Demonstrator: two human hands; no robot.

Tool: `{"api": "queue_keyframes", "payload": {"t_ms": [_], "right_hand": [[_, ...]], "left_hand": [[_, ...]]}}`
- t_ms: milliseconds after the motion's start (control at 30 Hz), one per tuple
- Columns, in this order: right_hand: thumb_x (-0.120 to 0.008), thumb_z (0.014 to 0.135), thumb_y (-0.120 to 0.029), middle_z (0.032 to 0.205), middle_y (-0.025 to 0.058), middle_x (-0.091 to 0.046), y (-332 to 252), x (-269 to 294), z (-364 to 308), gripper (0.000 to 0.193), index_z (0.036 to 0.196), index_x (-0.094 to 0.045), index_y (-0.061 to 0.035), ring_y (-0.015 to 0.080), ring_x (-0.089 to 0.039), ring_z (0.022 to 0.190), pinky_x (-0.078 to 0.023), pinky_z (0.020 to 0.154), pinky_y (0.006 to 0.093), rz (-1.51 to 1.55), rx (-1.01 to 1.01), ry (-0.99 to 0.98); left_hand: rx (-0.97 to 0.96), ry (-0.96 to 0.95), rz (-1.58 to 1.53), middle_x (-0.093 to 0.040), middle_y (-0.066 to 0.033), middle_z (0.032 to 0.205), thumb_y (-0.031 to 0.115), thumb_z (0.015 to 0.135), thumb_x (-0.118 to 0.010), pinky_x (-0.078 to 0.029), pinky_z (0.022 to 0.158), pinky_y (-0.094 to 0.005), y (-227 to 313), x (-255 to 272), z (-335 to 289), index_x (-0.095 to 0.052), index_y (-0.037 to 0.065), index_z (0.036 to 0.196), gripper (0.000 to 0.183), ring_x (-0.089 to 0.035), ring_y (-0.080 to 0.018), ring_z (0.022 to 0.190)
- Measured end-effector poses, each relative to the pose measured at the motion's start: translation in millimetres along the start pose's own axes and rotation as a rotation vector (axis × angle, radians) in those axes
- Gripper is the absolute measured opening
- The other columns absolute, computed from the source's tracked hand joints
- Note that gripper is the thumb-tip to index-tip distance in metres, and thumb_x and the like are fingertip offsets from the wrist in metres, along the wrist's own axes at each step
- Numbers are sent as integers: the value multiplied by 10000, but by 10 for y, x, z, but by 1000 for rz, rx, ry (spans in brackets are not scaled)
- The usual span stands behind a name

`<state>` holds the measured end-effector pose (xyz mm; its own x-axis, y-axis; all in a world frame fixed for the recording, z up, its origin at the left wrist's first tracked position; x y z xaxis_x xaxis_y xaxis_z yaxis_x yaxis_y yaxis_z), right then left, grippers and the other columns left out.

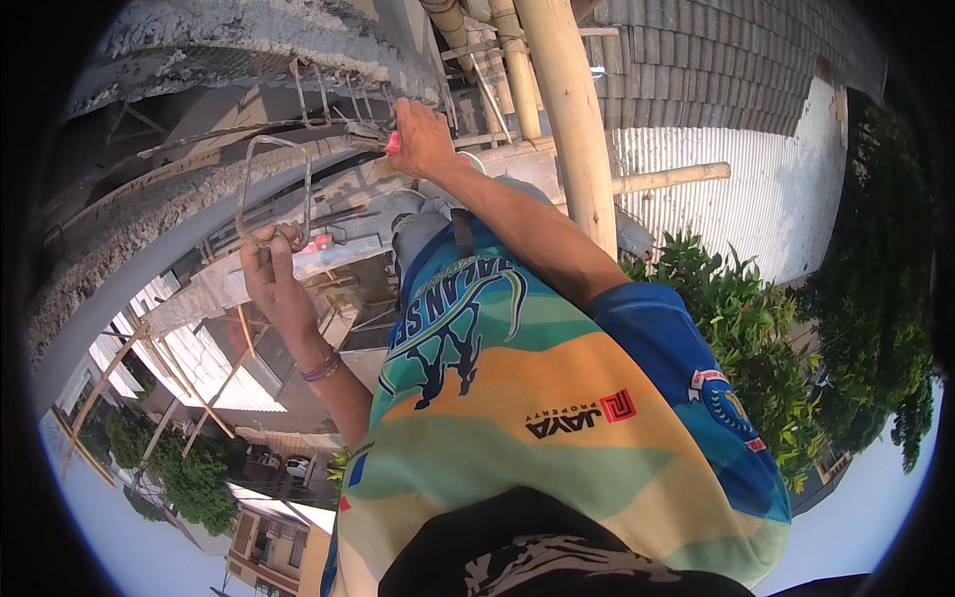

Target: The person welds metal rebar hooks embedded in a concrete beam using a handheld welding torch. They repeatedly position the torch, create sparks, and adjust the rebar while standing on bamboo scaffolding.

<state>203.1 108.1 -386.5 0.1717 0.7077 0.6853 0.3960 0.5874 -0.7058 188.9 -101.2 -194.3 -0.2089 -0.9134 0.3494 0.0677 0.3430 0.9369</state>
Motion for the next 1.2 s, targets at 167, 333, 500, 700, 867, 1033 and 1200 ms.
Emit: {"api": "queue_keyframes", "payload": {"t_ms": [167,333,500,700,867,1033,1200], "right_hand": [[-815,722,-195,1190,127,-586,235,-522,-289,688,1298,-450,-96,312,-569,1177,-411,1004,547,-362,117,-310],[-803,740,-191,1317,135,-567,333,-1324,-554,678,1337,-496,-108,346,-541,1239,-394,1039,581,-493,269,-384],[-795,734,-148,1463,157,-486,132,-1768,-654,775,1431,-459,-123,352,-480,1337,-375,1100,568,-495,283,-477],[-796,734,-133,1469,157,-489,-89,-1589,-841,771,1429,-462,-120,348,-491,1336,-377,1108,547,-491,281,-537],[-797,733,-121,1473,156,-493,-384,-1628,-698,768,1427,-465,-117,345,-500,1334,-378,1114,530,-470,296,-570],[-822,681,-77,1472,172,-486,-333,-1640,-605,825,1423,-464,-111,343,-511,1322,-373,1126,517,-337,225,-551],[-822,638,-91,1250,161,-566,-80,-1533,-525,766,1298,-434,-87,342,-550,1232,-453,1009,517,-300,38,-531]], "left_hand": [[157,-287,96,-637,-70,936,150,1017,-531,-476,791,-300,-301,-148,-18,-567,22,1093,153,-572,-135,851],[137,-540,581,-630,-88,871,376,911,-691,-461,750,-317,-605,-719,229,-586,25,1049,392,-571,-168,789],[-32,-1063,974,-667,-219,1089,683,656,-765,-447,941,-450,-625,-1402,289,-601,-5,1131,852,-586,-351,1083],[-350,-1281,1144,-672,-222,1170,596,559,-807,-405,1016,-492,-713,-1446,59,-564,-4,1179,896,-519,-371,1234],[-402,-1217,1178,-671,-223,1146,247,730,-747,-401,973,-589,-1074,-1357,372,-537,-3,1233,600,-562,-372,1175],[-116,-1036,624,-680,-191,1091,110,839,-628,-477,922,-472,-876,-843,811,-533,21,1245,426,-626,-368,1037],[-68,-937,-2,-668,-155,1178,-7,886,-654,-531,869,-323,74,90,822,-434,5,1449,604,-609,-156,1004]]}}
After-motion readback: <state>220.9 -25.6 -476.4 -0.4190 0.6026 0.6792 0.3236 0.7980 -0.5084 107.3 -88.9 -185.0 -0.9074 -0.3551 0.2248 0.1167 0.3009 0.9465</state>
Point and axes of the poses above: each hand's wrist, its own z-axis towards the middle knuckle, its own x-axis out of the back of the hand, y = z × x, the point moved 2 cm from there along z, towards the middle knuckle
